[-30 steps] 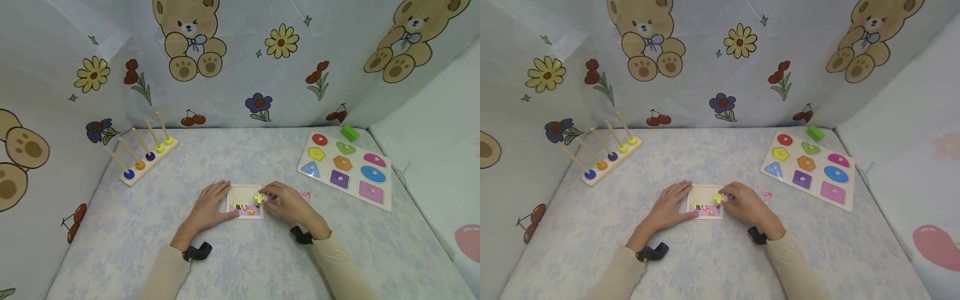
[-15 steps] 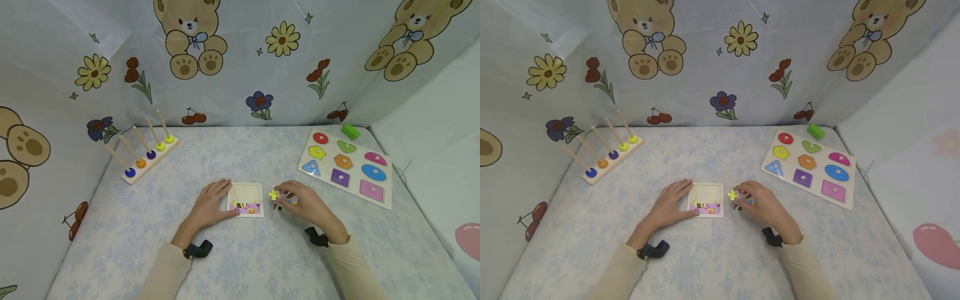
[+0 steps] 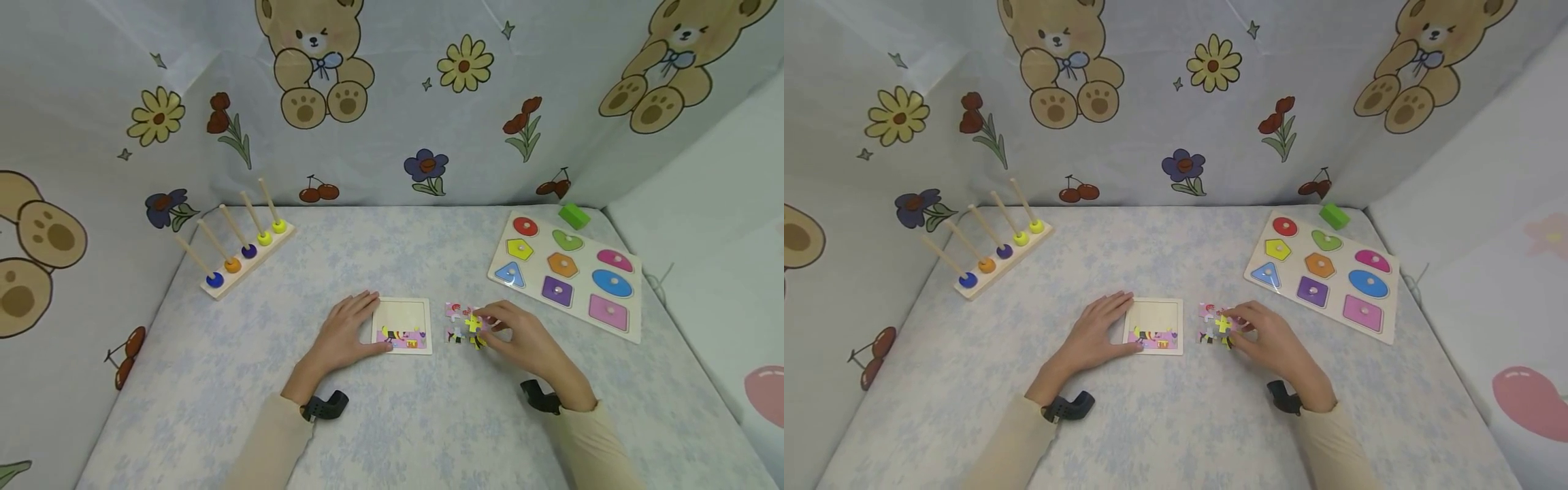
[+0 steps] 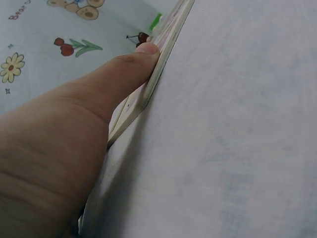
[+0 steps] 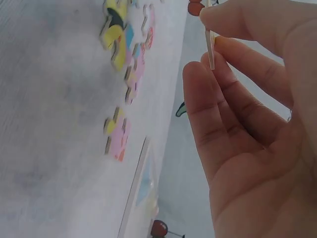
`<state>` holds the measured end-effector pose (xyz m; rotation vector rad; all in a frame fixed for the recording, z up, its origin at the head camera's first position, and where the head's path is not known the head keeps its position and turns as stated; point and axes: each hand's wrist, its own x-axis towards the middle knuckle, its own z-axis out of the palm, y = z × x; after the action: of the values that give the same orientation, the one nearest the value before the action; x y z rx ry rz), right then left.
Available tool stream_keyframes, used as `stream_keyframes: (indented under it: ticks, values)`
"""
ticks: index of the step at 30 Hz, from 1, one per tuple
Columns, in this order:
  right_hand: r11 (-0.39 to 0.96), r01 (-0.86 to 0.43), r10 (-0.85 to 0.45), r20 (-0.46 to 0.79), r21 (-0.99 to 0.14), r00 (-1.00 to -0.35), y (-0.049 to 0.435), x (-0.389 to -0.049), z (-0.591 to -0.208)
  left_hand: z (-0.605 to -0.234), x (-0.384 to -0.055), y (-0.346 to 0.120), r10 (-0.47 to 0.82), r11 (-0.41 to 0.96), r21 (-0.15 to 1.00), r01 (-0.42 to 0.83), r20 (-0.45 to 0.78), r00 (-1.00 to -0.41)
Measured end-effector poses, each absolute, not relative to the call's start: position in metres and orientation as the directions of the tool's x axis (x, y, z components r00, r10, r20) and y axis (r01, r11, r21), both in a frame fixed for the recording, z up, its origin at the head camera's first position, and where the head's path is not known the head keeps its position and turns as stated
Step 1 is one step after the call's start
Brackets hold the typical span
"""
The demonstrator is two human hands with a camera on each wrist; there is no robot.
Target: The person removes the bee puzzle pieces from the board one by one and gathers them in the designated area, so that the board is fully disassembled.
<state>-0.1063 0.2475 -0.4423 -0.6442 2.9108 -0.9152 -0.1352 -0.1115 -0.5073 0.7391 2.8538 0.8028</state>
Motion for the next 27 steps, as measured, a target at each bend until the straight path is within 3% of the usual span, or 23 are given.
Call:
stream_keyframes:
  ticks: [27]
  values:
    - [0.827, -0.307, -0.326, 0.044, -0.471, -0.944, 0.288, -0.089, -0.468, -0.508, -0.136, -0.112, 0.478, 0.742, 0.500, 0.446, 0.070, -0.875]
